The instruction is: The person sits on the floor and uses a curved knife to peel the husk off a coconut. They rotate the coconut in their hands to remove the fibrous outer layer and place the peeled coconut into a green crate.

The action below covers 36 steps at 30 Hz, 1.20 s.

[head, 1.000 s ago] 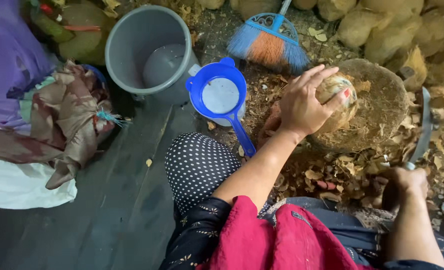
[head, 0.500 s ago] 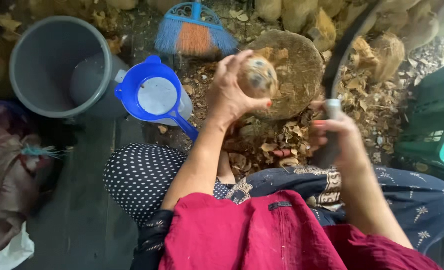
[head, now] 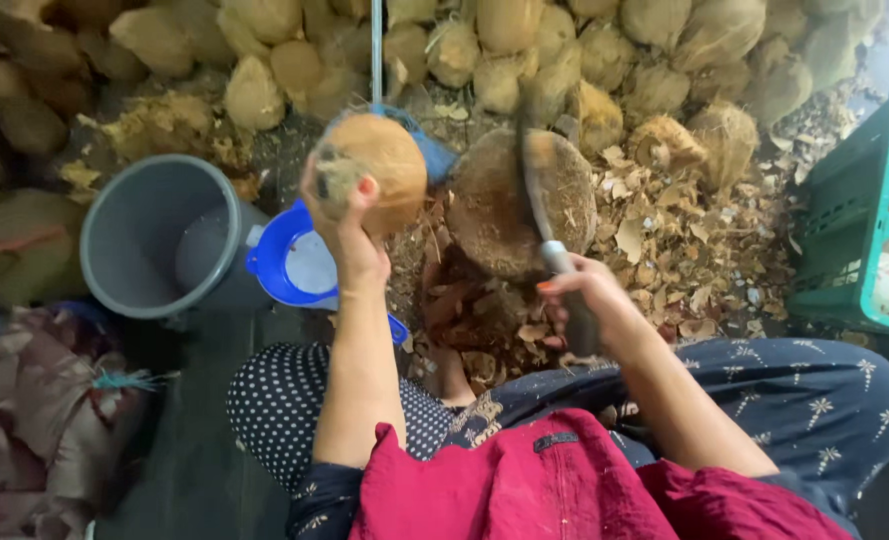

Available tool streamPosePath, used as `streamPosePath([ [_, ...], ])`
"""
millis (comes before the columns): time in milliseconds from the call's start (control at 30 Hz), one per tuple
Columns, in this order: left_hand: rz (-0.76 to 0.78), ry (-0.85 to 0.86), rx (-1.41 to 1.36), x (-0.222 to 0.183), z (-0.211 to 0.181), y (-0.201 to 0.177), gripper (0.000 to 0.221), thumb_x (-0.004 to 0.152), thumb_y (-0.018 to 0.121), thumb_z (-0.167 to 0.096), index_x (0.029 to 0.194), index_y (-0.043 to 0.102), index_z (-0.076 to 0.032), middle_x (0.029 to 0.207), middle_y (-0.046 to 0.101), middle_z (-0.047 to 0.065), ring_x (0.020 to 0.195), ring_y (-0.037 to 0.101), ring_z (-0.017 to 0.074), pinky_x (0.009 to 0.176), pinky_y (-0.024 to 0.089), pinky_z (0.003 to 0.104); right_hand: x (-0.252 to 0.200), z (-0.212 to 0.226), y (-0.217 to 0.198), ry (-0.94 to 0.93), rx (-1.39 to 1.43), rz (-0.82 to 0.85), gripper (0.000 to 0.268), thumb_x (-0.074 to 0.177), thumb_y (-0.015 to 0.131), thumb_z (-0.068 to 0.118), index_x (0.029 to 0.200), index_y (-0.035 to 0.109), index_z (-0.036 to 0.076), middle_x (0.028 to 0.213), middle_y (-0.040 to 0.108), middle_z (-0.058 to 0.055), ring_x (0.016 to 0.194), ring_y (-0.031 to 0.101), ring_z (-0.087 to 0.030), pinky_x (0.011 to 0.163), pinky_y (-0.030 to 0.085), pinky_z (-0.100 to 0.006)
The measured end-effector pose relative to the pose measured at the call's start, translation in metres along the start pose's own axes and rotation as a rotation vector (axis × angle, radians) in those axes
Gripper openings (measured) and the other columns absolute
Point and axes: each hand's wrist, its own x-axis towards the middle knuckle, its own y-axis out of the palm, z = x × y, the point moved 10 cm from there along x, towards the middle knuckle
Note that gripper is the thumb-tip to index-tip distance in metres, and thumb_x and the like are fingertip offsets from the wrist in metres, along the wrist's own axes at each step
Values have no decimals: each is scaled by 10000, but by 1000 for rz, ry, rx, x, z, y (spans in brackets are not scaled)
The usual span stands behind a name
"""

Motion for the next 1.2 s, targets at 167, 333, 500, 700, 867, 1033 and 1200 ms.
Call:
streamPosePath([
  [167, 73, 26, 33, -20, 12, 15, 835, 656, 943, -198, 1396, 557, -199, 1238, 532, 93, 1129, 506, 210, 999, 468, 413, -50, 12, 17, -62, -12, -196, 384, 709, 639, -76, 1074, 550, 1, 557, 525, -218, 404, 564, -307, 373, 551, -525],
  [333, 181, 57, -7, -32, 11, 52, 795, 687, 923, -196, 1392, 557, -213, 1224, 570, 53, 1140, 529, 177, 1028, 481, 398, -40, -29, 55, 78, -4, 3, 469, 603, 702, -85, 1067, 641, -56, 519, 533, -207, 336, 550, -289, 310, 496, -471],
  [500, 325, 130, 204, -40, -5, 66, 1005, 582, 1001, -330, 1442, 496, -206, 1308, 524, 136, 1197, 532, 244, 1098, 427, 438, -50, 16, 6, -78, 73, -157, 359, 633, 707, -79, 981, 631, -29, 512, 524, -224, 342, 558, -307, 331, 515, -505],
  [700, 590, 258, 658, -56, 44, 92, 1125, 456, 1027, -437, 1425, 504, -209, 1343, 475, 215, 1254, 538, 425, 1108, 408, 549, -34, 7, 10, -153, 87, -59, 391, 674, 731, -29, 1040, 605, 25, 485, 511, -176, 323, 553, -278, 336, 539, -466],
  [867, 735, 271, 1045, -71, 61, 121, 1189, 383, 1009, -366, 1452, 489, -357, 1526, 372, 191, 1327, 504, 481, 1094, 419, 566, -30, 7, 5, -122, 7, -62, 257, 743, 753, 50, 976, 648, 29, 468, 520, -206, 341, 578, -298, 351, 533, -444],
  [1033, 649, -50, 1285, -61, 60, 101, 1264, 407, 1046, -383, 1460, 348, -411, 1654, 139, 165, 1445, 350, 390, 1036, 458, 551, -67, 22, 28, -8, 40, 43, 416, 797, 723, 109, 1167, 566, 0, 572, 478, -108, 344, 456, -172, 284, 417, -317],
  [1200, 648, 14, 1086, -49, 76, 93, 1232, 363, 1029, -368, 1448, 445, -339, 1505, 356, 123, 1355, 459, 346, 1098, 413, 485, -84, 63, 40, -292, -55, 60, 406, 750, 751, -21, 1118, 585, 22, 540, 538, -116, 340, 516, -185, 311, 451, -292],
])
